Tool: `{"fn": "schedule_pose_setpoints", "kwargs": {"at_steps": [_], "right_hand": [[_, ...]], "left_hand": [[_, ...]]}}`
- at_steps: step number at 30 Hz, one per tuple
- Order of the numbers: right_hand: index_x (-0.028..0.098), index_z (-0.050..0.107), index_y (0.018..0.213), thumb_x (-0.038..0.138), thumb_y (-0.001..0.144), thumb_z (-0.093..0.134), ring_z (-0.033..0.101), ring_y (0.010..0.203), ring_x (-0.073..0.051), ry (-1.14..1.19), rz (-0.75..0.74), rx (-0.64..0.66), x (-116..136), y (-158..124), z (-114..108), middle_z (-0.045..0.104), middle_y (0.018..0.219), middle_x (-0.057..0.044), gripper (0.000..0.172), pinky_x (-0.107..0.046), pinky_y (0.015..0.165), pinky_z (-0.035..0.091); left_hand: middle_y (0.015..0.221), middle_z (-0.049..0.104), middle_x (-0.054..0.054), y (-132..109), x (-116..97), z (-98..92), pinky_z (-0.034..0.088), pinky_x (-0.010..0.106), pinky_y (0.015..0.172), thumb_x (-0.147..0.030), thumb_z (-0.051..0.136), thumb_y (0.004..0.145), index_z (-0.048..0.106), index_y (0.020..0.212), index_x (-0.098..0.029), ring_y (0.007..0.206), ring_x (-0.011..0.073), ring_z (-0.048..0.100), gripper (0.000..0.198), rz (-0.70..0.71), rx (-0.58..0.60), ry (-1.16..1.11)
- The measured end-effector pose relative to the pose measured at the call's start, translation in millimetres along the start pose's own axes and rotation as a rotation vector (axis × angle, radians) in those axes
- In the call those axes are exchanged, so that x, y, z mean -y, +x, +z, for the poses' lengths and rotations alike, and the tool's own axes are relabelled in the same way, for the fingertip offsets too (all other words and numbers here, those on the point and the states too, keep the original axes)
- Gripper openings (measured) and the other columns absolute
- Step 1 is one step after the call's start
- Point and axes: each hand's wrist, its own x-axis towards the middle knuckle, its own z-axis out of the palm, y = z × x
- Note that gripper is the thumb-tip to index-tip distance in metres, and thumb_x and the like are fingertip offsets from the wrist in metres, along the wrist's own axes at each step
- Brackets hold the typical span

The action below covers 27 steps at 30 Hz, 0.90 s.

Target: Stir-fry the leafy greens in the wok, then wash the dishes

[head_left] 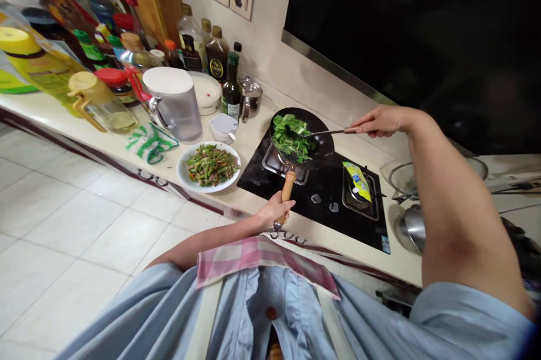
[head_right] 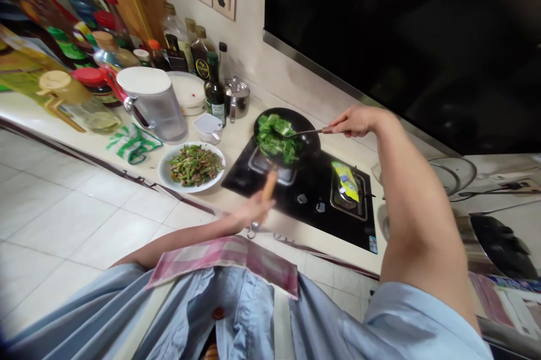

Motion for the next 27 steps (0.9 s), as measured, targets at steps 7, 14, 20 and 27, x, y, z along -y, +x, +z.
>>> {"fn": "schedule_pose_setpoints", "kwargs": {"at_steps": [7,14,20,27], "right_hand": [[0.025,0.070,0.132,0.034,0.089,0.068,0.056,0.058,-0.013,-0.036,0.052,-0.006,45.3,12.0,52.2,0.065,0.068,-0.002,0.043,-0.023,0.055,0.044],[0.024,0.072,0.126,0.031,0.094,0.063,0.041,0.044,-0.008,-0.134,0.100,0.170,39.2,-31.1,7.8,0.057,0.056,0.001,0.034,-0.023,0.047,0.033],[0.019,0.072,0.125,0.023,0.096,0.059,0.034,0.042,-0.005,0.067,0.019,0.385,44.4,-29.5,8.0,0.049,0.054,0.003,0.032,-0.021,0.043,0.025],[0.022,0.071,0.124,0.043,0.092,0.067,0.042,0.048,-0.007,0.289,0.051,0.138,27.2,-5.0,32.6,0.055,0.063,0.000,0.039,-0.019,0.043,0.030]], "left_hand": [[0.056,0.049,-0.009,1.5,0.1,0.9,0.038,0.017,0.043,-0.022,0.061,0.095,0.042,0.107,-0.020,0.042,0.0074,0.046,0.022,-0.008,-0.023,0.001],[0.056,0.050,-0.009,2.5,2.1,0.0,0.037,0.016,0.042,-0.025,0.064,0.094,0.042,0.102,-0.020,0.041,0.0073,0.047,0.023,-0.012,-0.025,-0.005],[0.056,0.048,-0.010,2.4,1.5,1.6,0.037,0.016,0.042,-0.021,0.059,0.096,0.041,0.113,-0.019,0.040,0.0069,0.045,0.025,0.004,-0.014,-0.043],[0.058,0.049,-0.010,11.4,10.0,-1.6,0.036,0.016,0.042,-0.027,0.071,0.090,0.042,0.113,-0.020,0.039,0.0065,0.046,0.038,0.002,0.004,-0.093]]}}
